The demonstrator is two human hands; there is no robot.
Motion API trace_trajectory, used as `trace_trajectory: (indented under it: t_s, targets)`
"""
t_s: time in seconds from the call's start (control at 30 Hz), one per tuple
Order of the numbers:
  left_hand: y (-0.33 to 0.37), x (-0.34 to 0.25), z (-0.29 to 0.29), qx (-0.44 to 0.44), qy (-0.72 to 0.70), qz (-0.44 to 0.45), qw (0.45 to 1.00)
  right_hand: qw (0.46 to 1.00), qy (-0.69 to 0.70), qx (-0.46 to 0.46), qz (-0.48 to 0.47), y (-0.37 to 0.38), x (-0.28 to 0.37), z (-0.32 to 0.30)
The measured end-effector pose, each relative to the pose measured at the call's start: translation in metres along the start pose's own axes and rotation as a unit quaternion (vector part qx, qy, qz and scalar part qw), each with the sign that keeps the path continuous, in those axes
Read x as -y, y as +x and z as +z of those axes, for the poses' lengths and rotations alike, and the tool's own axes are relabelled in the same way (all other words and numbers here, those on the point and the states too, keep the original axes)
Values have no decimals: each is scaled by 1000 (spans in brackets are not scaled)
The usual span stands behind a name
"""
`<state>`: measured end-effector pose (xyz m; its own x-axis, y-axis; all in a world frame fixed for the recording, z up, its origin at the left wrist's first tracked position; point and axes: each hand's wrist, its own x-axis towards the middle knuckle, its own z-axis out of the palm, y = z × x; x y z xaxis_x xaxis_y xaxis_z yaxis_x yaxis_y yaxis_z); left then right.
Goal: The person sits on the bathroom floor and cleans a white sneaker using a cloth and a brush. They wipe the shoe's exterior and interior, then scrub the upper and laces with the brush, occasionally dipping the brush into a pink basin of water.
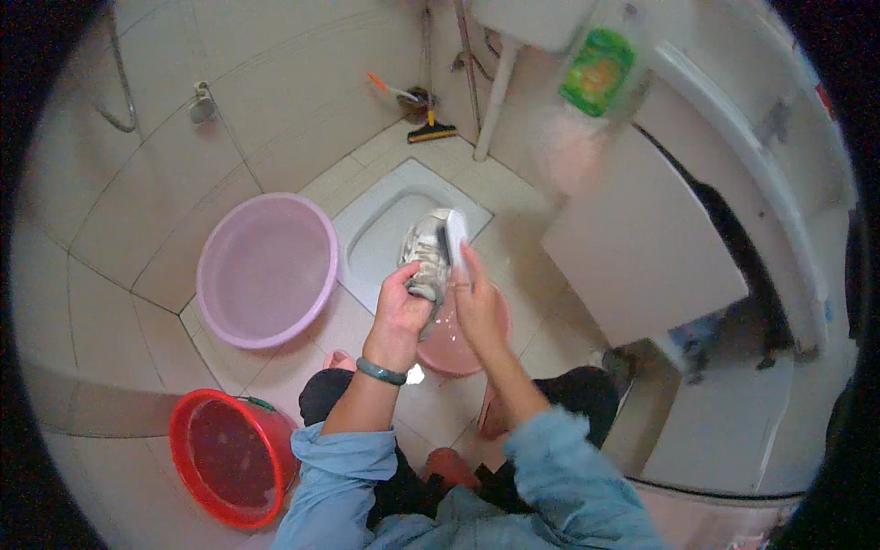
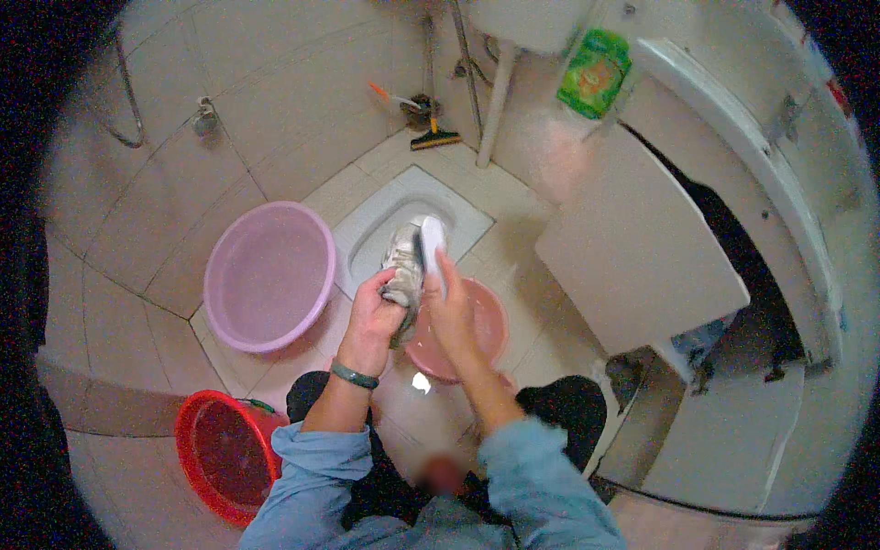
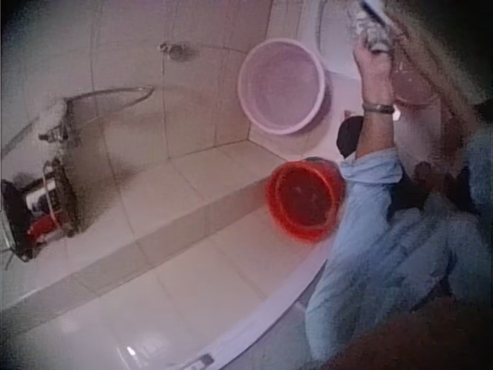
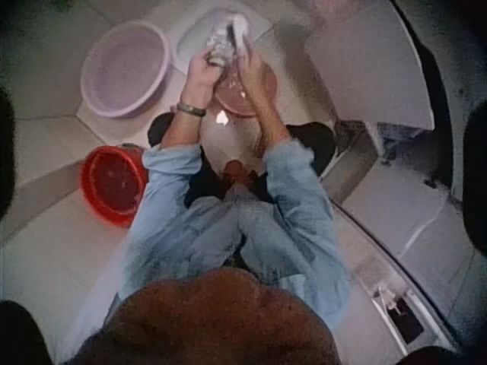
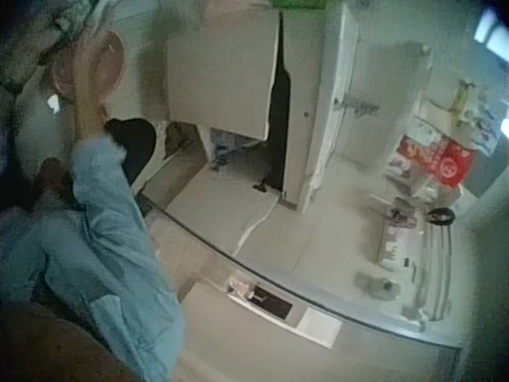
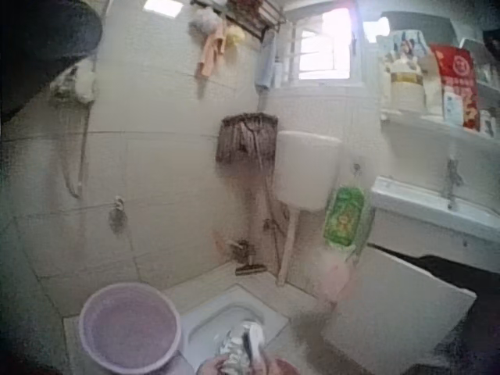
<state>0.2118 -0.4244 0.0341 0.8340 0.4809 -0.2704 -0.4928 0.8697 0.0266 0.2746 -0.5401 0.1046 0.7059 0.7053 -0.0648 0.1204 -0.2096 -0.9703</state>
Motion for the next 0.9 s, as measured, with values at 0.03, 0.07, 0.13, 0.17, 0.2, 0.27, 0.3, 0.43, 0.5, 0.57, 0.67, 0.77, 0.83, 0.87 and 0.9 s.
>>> trace_trajectory:
  t_s: [0.03, 0.07, 0.13, 0.17, 0.2, 0.27, 0.3, 0.43, 0.5, 0.57, 0.67, 0.77, 0.83, 0.87, 0.9]
  targets:
    - [5, 3, 1, -1, 4, -19, 1000, 998, 19, -41, -39, 20, 5, -3]
    - [8, 4, 0, -8, -4, -26, 1000, 994, -2, -64, -93, 20, -4, -2]
    - [9, 1, 10, -18, -16, -13, 1000, 972, -35, -89, -214, 18, -24, 10]
    - [2, 1, 17, -55, -9, 17, 998, 977, -37, -81, -196, -2, -35, 16]
    - [2, -1, 21, -51, -15, 25, 998, 969, -46, -86, -225, -11, -38, 18]
    - [6, -1, 20, -56, -30, 19, 998, 956, -73, -109, -263, -21, -45, 16]
    - [6, 3, 12, -54, -29, 1, 998, 990, 9, -62, -130, -5, -23, 8]
    - [15, 15, 1, -55, -11, -29, 998, 983, 92, -91, -128, 36, -11, -1]
    - [13, 9, 4, -71, 7, 5, 997, 979, 30, -76, -187, -3, -47, 13]
    - [-4, 24, 36, -88, 121, 78, 986, 974, -15, -79, -214, -19, -58, 8]
    - [2, 27, 17, -103, 29, -3, 994, 979, 50, -105, -167, 29, -21, -4]
    - [5, 22, 12, -103, 31, -35, 994, 987, 5, -81, -141, 28, -4, -7]
    - [14, 19, 20, -93, 41, -20, 995, 981, -13, -52, -185, 6, -36, -3]
    - [16, 16, 23, -83, 43, -14, 995, 974, -39, -64, -213, -1, -38, -2]
    - [18, 17, 25, -77, 42, -20, 996, 966, -72, -82, -233, -9, -36, -6]
